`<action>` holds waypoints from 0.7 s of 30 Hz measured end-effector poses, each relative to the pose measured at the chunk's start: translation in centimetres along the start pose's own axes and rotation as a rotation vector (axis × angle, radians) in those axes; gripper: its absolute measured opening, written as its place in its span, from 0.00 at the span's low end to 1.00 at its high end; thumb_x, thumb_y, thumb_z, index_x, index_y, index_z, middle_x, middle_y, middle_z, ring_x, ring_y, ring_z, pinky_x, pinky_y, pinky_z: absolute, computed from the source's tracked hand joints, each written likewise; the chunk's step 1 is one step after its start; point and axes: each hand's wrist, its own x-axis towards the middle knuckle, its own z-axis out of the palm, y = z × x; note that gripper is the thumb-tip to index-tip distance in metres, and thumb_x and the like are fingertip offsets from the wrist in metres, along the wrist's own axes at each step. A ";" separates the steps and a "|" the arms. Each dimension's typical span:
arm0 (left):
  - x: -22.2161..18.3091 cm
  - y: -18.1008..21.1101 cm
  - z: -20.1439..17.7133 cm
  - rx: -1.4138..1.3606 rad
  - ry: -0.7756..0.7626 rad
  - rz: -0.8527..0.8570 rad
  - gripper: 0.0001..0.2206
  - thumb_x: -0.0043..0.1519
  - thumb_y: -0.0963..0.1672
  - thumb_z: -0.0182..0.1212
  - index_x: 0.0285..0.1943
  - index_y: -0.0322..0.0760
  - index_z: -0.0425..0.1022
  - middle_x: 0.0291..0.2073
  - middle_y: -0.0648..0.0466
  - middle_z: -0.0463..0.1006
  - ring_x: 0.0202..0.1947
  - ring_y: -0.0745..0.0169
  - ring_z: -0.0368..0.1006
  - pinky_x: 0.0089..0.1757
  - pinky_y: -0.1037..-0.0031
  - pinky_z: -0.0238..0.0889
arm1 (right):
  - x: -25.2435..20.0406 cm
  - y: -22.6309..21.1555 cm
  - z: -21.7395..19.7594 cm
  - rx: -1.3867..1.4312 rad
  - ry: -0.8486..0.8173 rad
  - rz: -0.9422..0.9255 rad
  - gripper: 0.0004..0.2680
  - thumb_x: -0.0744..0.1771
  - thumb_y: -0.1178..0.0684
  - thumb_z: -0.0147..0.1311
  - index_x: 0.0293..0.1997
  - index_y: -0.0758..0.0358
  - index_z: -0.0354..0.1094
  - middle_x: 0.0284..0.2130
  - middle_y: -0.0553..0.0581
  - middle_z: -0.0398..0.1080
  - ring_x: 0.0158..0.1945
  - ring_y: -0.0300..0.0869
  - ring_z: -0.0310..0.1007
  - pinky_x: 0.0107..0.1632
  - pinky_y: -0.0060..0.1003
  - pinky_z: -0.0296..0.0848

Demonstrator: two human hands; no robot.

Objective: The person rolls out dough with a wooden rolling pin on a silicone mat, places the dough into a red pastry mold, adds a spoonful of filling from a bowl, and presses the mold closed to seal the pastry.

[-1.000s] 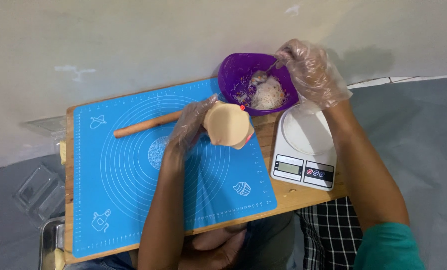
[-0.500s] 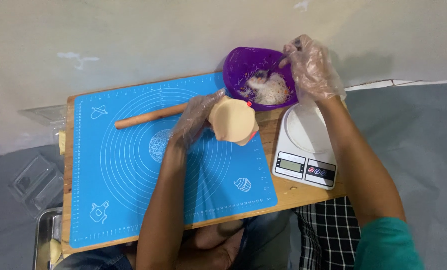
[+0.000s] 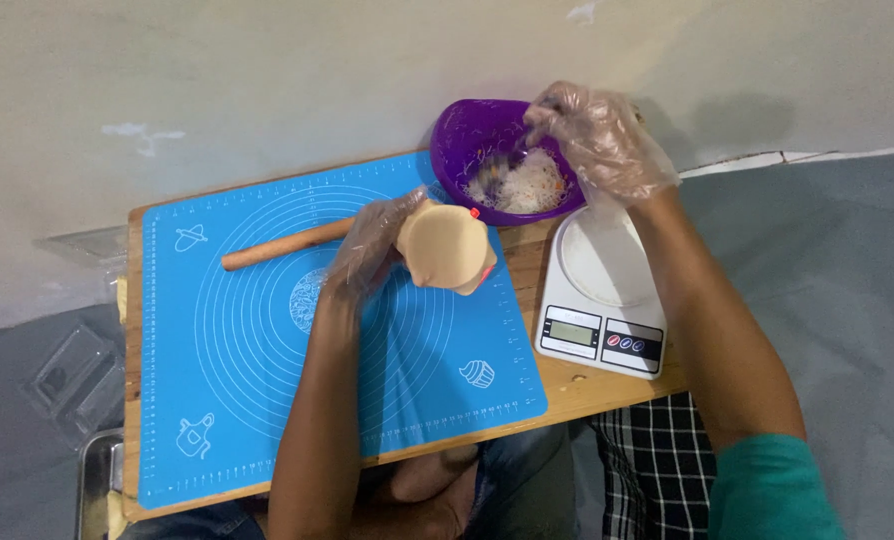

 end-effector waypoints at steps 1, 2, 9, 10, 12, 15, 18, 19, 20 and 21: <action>0.1 -0.2 0.0 -0.011 0.002 -0.021 0.21 0.59 0.58 0.58 0.29 0.39 0.73 0.22 0.57 0.69 0.26 0.65 0.66 0.27 0.74 0.56 | 0.2 1.1 0.1 -0.161 0.067 -0.061 0.08 0.75 0.52 0.49 0.42 0.62 0.72 0.33 0.52 0.79 0.38 0.36 0.81 0.45 0.28 0.76; 0.3 -0.3 0.0 -0.022 0.007 -0.037 0.21 0.59 0.58 0.58 0.31 0.39 0.74 0.24 0.55 0.71 0.27 0.63 0.68 0.26 0.73 0.59 | 0.7 2.2 0.1 -0.324 0.134 -0.127 0.06 0.75 0.53 0.52 0.44 0.60 0.74 0.36 0.48 0.78 0.37 0.30 0.79 0.36 0.18 0.69; 0.7 -0.2 -0.1 -0.022 -0.019 -0.035 0.22 0.59 0.58 0.59 0.31 0.37 0.76 0.24 0.56 0.74 0.27 0.65 0.68 0.29 0.74 0.57 | 0.0 0.0 -2.5 -0.210 0.079 -0.058 0.11 0.75 0.47 0.49 0.45 0.65 0.72 0.34 0.56 0.76 0.39 0.42 0.78 0.44 0.36 0.75; 0.7 -0.2 0.0 -0.036 -0.022 -0.038 0.22 0.58 0.58 0.59 0.31 0.38 0.76 0.25 0.56 0.74 0.28 0.65 0.69 0.29 0.74 0.57 | 0.3 0.6 -2.3 -0.196 0.083 -0.087 0.08 0.75 0.53 0.51 0.45 0.67 0.72 0.34 0.57 0.76 0.39 0.42 0.78 0.44 0.36 0.75; 0.7 -0.2 0.1 -0.050 -0.030 -0.043 0.22 0.58 0.58 0.60 0.32 0.38 0.76 0.25 0.55 0.74 0.28 0.64 0.69 0.28 0.74 0.57 | 0.6 1.5 -2.0 -0.184 0.090 -0.113 0.05 0.74 0.59 0.53 0.45 0.69 0.73 0.34 0.58 0.77 0.39 0.43 0.78 0.44 0.36 0.75; 0.7 -0.4 -0.1 -0.080 -0.010 -0.037 0.20 0.58 0.57 0.61 0.30 0.39 0.75 0.26 0.56 0.72 0.30 0.65 0.67 0.30 0.73 0.56 | 0.9 2.4 -1.8 -0.120 0.137 -0.227 0.03 0.74 0.64 0.53 0.49 0.75 0.71 0.37 0.65 0.77 0.41 0.46 0.81 0.42 0.32 0.81; 0.6 -0.4 -0.3 -0.090 -0.011 -0.046 0.20 0.59 0.57 0.60 0.31 0.40 0.76 0.26 0.57 0.72 0.30 0.66 0.67 0.28 0.75 0.56 | 0.4 2.1 -2.4 -0.200 0.169 -0.282 0.03 0.76 0.64 0.51 0.49 0.76 0.68 0.38 0.69 0.77 0.41 0.50 0.82 0.43 0.35 0.83; 0.5 -0.2 -0.2 -0.066 -0.009 -0.040 0.20 0.58 0.58 0.59 0.30 0.41 0.74 0.25 0.58 0.71 0.29 0.67 0.66 0.28 0.75 0.55 | 0.2 1.4 -2.6 -0.127 0.119 -0.188 0.04 0.75 0.62 0.52 0.47 0.73 0.70 0.36 0.64 0.75 0.40 0.46 0.78 0.44 0.34 0.79; 0.4 -0.1 -0.2 -0.041 -0.007 -0.033 0.21 0.58 0.58 0.58 0.29 0.41 0.73 0.24 0.58 0.69 0.28 0.67 0.65 0.28 0.75 0.54 | 0.1 0.7 -2.8 -0.055 0.068 -0.096 0.05 0.75 0.59 0.54 0.45 0.70 0.72 0.34 0.59 0.73 0.38 0.42 0.75 0.44 0.33 0.74; 0.4 -0.1 -0.3 -0.044 -0.004 -0.033 0.21 0.58 0.58 0.58 0.29 0.41 0.73 0.24 0.58 0.69 0.28 0.67 0.65 0.28 0.75 0.54 | 0.3 1.1 -2.3 -0.055 0.064 -0.096 0.05 0.75 0.59 0.54 0.45 0.70 0.72 0.34 0.59 0.73 0.38 0.42 0.75 0.44 0.33 0.74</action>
